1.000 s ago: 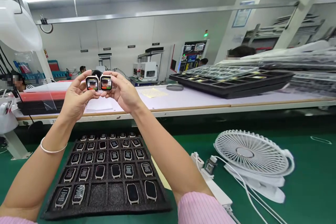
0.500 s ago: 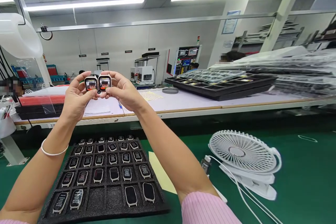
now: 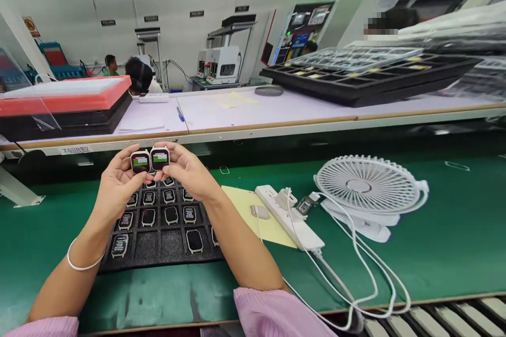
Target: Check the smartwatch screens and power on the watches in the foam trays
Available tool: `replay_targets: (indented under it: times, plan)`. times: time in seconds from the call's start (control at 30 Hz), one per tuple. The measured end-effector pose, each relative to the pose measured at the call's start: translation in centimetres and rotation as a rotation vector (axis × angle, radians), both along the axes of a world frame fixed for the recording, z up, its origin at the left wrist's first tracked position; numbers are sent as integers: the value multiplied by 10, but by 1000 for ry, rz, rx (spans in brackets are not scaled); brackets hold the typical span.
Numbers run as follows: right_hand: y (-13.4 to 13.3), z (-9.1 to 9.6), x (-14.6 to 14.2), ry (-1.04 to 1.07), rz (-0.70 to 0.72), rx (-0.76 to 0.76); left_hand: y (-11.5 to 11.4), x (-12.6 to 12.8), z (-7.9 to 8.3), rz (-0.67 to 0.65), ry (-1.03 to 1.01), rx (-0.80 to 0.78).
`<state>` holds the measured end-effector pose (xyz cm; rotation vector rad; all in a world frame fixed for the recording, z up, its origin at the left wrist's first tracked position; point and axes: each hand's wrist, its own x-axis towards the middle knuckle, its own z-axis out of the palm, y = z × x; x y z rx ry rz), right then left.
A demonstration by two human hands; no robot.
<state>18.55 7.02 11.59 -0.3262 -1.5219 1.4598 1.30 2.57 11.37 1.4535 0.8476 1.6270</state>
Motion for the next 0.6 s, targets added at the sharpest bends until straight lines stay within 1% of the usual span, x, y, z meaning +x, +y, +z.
replay_targets:
  times: [0.1,0.27,0.4,0.6]
  plan:
    - [-3,-16,0,-10,20,-80,-2,-3,-13,6,20,-73]
    - [-4,-32,1,-30,35,-175,-1,-4,-24,42,59,-168]
    - [0,-42,3,-39,28,-193,3,-2,-31,51,63,-193]
    - [6,-51,4,-46,39,-204,6,-5,-39,3,62,-251]
